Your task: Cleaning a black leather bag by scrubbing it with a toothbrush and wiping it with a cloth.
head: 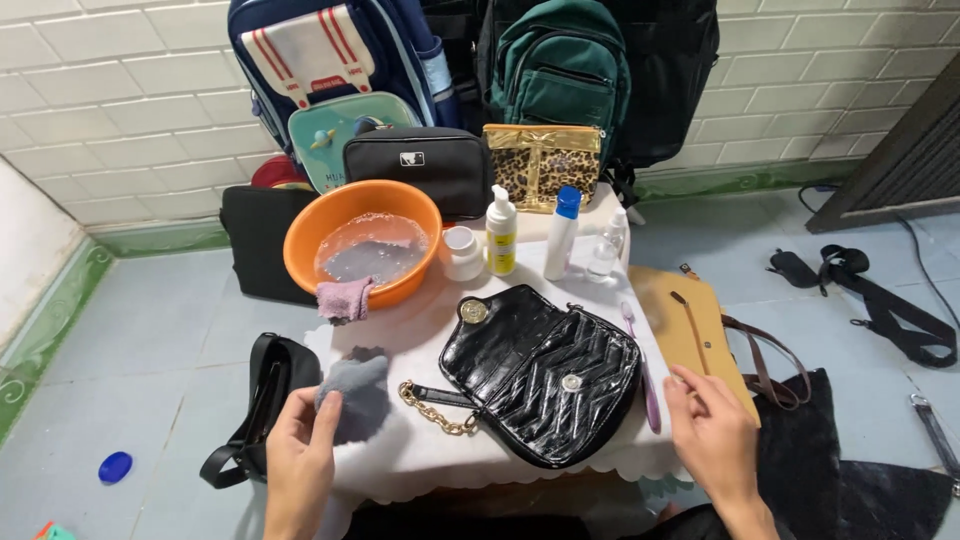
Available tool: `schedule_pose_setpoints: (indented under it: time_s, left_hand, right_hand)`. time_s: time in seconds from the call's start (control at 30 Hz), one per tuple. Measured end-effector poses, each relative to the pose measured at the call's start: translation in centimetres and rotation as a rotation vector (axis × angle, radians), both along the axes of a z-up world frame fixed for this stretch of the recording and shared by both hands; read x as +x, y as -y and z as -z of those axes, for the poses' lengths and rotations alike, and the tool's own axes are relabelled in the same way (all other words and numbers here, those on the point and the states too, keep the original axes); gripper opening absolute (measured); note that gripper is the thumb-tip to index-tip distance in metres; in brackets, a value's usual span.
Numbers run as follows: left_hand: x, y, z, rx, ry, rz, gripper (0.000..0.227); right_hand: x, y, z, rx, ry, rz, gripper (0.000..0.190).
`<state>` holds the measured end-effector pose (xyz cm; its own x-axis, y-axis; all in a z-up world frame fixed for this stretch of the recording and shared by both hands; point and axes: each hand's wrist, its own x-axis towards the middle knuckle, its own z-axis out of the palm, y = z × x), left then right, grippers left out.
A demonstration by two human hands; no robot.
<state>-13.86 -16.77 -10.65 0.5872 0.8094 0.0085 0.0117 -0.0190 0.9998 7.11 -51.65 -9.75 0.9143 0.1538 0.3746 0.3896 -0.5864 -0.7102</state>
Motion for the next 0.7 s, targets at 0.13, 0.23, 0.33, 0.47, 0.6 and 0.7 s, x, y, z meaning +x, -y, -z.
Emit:
schedule_pose_setpoints:
  time_s: [0.13, 0.23, 0.33, 0.47, 0.6, 0.7]
  left_hand:
    - [0.4, 2.5, -2.0, -0.065, 0.082, 0.206, 0.021]
    - [2.0, 6.1, -0.2, -0.221, 0.080, 0.421, 0.024]
    - [2.8, 10.4, -0.6, -0.327, 0.224, 0.672, 0.021]
    - [3.6, 12.7, -1.8, -0.400, 0.407, 0.847, 0.026]
    - [3.7, 13.1, -2.3, -0.043, 0.240, 0.806, 0.047]
    - [3.7, 12.6, -1.6, 0.286, 0.169, 0.583, 0.059]
  right_hand:
    - [-3.8, -1.2, -2.7, 0.203, 0.057, -0.105, 0.027]
    - [-7.3, -3.3, -2.9, 0.364, -0.199, -0.395, 0.036]
    - [-7.4, -4.8, 0.8, 0.496, -0.588, -0.659, 0.079]
    - [-7.7, -5.1, 5.7, 0.974, -1.053, -0.931, 0.080]
    - [-7.5, -3.4, 9.3, 1.033, -1.462, -0.171, 0.051]
    - [-6.4, -3.6, 3.0, 1.125, -1.163, -0.107, 0.043]
